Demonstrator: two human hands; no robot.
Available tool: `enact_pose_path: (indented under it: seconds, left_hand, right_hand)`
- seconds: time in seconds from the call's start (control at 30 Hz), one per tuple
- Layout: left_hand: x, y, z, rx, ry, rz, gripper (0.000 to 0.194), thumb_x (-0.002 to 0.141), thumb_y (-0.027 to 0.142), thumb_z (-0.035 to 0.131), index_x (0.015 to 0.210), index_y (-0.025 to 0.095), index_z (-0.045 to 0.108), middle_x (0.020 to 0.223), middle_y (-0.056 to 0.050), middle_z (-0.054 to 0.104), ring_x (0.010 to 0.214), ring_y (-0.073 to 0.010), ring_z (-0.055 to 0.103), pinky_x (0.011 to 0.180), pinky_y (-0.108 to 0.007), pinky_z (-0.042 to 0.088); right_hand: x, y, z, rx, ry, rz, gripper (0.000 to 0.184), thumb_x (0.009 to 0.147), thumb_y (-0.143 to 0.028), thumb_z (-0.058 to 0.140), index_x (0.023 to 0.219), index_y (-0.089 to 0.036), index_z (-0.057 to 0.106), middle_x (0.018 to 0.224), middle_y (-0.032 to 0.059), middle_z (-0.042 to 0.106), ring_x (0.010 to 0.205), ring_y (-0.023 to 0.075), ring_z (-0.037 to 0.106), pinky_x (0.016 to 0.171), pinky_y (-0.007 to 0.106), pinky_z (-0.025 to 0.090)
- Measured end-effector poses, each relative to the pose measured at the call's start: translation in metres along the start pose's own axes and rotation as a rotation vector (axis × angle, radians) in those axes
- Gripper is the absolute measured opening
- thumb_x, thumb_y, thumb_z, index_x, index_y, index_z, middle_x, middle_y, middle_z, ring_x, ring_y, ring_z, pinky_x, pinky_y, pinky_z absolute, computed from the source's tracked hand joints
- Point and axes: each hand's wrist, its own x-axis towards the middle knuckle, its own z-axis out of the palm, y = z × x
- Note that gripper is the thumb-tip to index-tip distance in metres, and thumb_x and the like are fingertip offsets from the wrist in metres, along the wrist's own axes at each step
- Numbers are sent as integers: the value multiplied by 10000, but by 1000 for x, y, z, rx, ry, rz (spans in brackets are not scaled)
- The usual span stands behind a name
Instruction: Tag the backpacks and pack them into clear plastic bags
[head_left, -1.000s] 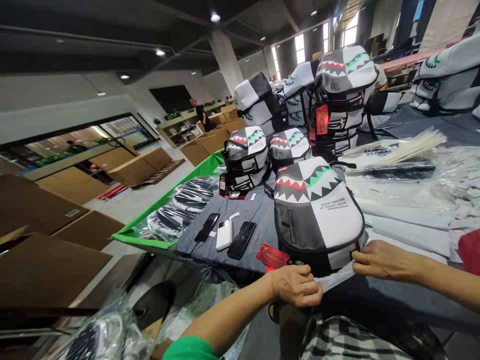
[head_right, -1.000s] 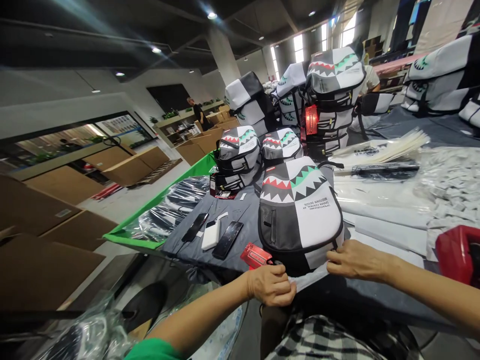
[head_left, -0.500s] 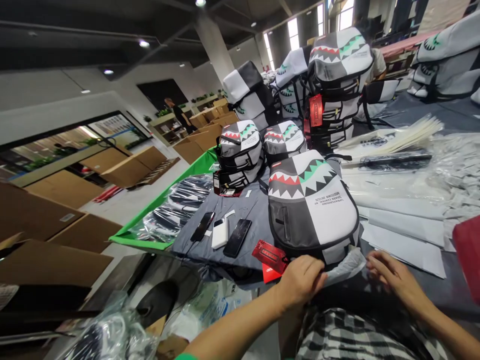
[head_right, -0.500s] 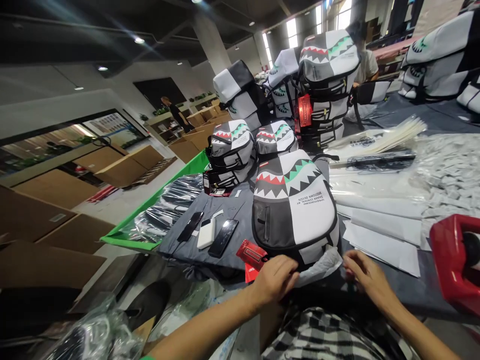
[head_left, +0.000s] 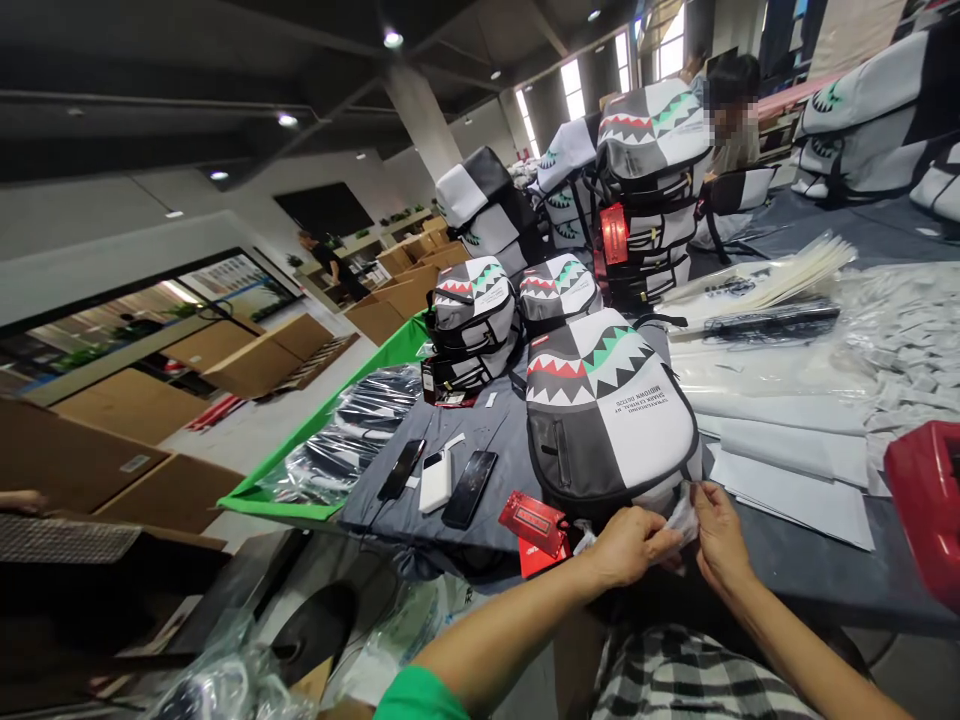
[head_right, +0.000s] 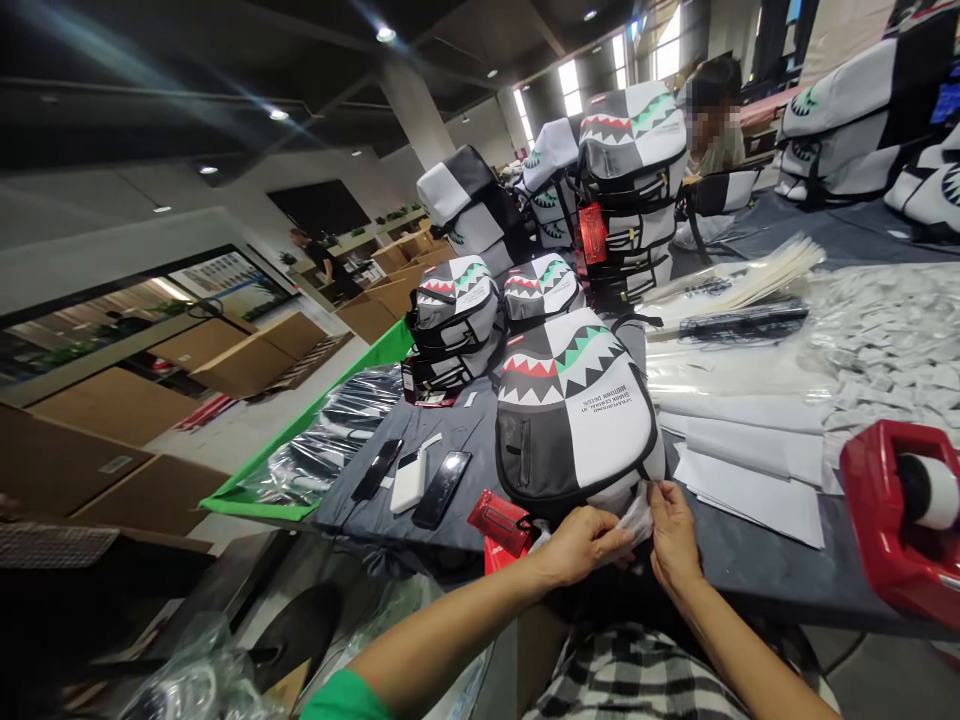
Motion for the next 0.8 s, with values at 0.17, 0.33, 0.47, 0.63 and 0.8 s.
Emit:
enact_pose_path:
  seconds: [0.17, 0.33, 0.47, 0.63, 0.8]
  left_hand:
    - [12, 8, -3, 204, 129, 63, 288, 890, 353, 715, 731, 114, 737, 526, 73, 330, 539, -81, 292, 525, -251, 199]
    - [22, -1, 11, 536, 173, 227, 205, 937, 329, 669, 928, 140, 748, 718, 11, 640, 645, -132, 531, 600, -242, 353]
    - [8, -44, 3, 979, 313, 553, 254, 991, 387, 592, 910, 168, 689, 884, -38, 695, 765, -166, 600, 670, -271, 433]
    - [-15, -121, -33, 1188, 750, 890, 165, 976, 152, 524, 987, 249, 657, 956, -2, 671, 828, -152, 550, 795, -294, 428]
    - [-33, -118, -32, 1121, 813, 852, 413, 973, 515, 549, 1226, 195, 608, 1051, -89, 677, 962, -231, 589, 910, -382, 479]
  right_hand:
    - [20, -23, -32, -244, -28, -204, 455, 793, -637, 719, 930, -230, 569, 647, -29, 568, 517, 159, 522, 457, 283, 421]
    - [30, -60, -46, -829, -619, -1160, 222, 989, -259, 523, 1193, -233, 607, 1040, 70, 712, 932, 202, 670, 893, 394, 524]
    - [42, -69, -36, -1015, -864, -1317, 163, 936, -188, 543, 1085, -196, 609, 823, 27, 680, 728, 181, 605, 775, 359, 503]
    - [46, -67, -29, -1070, -763, -1481, 133, 889, -109, 474, 868, -194, 574, 711, 10, 583, 650, 169, 507, 757, 339, 461]
    - [47, -62, -25, -1045, -611, -1629, 214, 864, -104, 469, 1021, -154, 607, 743, 36, 620, 689, 192, 545, 755, 358, 462]
